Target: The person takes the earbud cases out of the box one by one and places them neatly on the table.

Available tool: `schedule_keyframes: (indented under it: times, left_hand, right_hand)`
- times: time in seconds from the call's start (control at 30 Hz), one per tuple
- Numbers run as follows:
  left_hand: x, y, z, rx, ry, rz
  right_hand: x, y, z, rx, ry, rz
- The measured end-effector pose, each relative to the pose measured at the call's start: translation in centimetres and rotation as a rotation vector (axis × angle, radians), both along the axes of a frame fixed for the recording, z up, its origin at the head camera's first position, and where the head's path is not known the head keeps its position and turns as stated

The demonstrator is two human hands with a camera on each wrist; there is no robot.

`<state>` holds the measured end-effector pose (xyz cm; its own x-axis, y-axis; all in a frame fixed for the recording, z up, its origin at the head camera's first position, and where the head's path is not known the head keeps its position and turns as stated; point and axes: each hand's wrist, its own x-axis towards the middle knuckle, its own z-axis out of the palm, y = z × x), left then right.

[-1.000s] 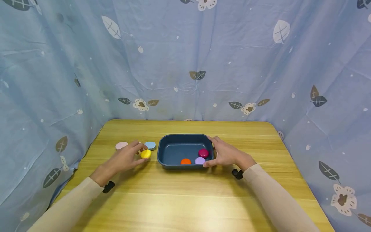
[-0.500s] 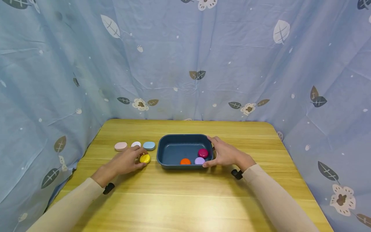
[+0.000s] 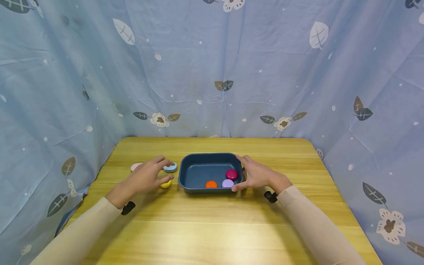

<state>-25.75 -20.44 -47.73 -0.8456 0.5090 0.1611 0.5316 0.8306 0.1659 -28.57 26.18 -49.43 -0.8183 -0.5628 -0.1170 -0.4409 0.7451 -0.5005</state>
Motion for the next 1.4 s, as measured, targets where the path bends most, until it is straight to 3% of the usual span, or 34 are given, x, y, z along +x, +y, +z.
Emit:
schedule_keyframes:
  times: [0.3,0.57,1.03,1.4]
  left_hand:
    - [-2.0,4.2,2.8,-0.064,0.016,-0.141]
    - [-4.7,8.3,4.0,-0.125,-0.101,-0.377]
    - [-7.5,14.4,3.4,-0.27,-0.418,-0.497]
    - [-7.7,16.8,2.2,-0.343,-0.513,-0.556]
  right_hand:
    - [-0.5,0.1,0.4,-0.028,-0.032,0.038]
    - [-0.5,-0.1,0.6,-0.014,-0.021,0.049]
    - [-0.6,0.1,0.6,-0.036,-0.064,0.034]
    - [-0.6,0.1,0.6,-0.039,-0.076,0.015]
